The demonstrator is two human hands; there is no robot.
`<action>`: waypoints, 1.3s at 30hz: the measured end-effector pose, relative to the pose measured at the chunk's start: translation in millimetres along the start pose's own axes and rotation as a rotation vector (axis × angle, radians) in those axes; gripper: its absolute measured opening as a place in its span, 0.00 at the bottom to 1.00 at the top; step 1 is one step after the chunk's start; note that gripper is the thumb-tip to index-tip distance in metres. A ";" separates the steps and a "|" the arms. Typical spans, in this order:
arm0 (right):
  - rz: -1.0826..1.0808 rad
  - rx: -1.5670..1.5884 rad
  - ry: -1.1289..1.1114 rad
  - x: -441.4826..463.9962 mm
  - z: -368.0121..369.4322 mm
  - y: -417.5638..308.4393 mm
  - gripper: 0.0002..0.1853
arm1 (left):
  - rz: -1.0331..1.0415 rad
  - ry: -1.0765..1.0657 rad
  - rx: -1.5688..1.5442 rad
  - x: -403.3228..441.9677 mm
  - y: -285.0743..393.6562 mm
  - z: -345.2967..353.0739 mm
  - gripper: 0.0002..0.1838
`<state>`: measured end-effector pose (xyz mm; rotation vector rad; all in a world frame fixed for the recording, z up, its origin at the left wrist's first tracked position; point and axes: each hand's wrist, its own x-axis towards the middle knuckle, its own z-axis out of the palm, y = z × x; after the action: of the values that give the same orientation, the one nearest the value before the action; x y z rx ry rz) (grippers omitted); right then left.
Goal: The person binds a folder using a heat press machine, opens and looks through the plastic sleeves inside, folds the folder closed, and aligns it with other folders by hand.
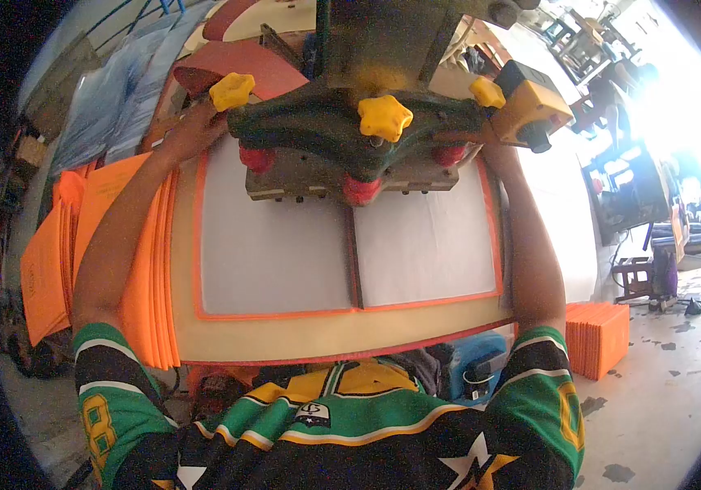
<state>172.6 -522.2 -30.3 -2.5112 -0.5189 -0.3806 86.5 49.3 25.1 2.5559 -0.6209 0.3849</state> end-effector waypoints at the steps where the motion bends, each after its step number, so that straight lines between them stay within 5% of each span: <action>1: 0.019 0.026 0.008 0.0 -0.7 -2.1 0.17 | 0.000 -0.018 0.011 0.0 1.0 -0.8 0.13; 16: -0.033 0.461 -0.156 -5.9 -22.2 -103.6 0.18 | 0.037 -0.217 -0.033 -0.1 -5.0 -1.3 0.15; 24: -0.082 0.711 -0.225 -2.1 -13.6 -90.2 0.21 | -0.197 -0.447 -0.154 -1.2 8.3 -11.4 0.14; 27: -0.072 0.320 -0.232 -5.6 -18.1 -94.3 0.21 | -0.071 -0.479 -0.151 -0.3 5.4 -9.7 0.14; 30: -0.040 0.434 -0.283 -5.8 -17.0 -90.9 0.22 | -0.097 -0.580 -0.243 -2.0 7.2 -11.5 0.14; 35: -0.160 -0.004 -0.260 -13.5 -17.8 -92.7 0.22 | -0.097 -0.682 -0.287 -1.8 10.0 -13.2 0.15; 39: -0.149 -0.033 -0.220 -12.3 -14.0 -81.6 0.18 | -0.062 -0.637 -0.284 -3.8 6.8 -6.7 0.17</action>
<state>123.9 -470.0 13.4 -2.5690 -0.7949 -0.1685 78.9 48.7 32.0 2.3884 -0.7451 -0.5293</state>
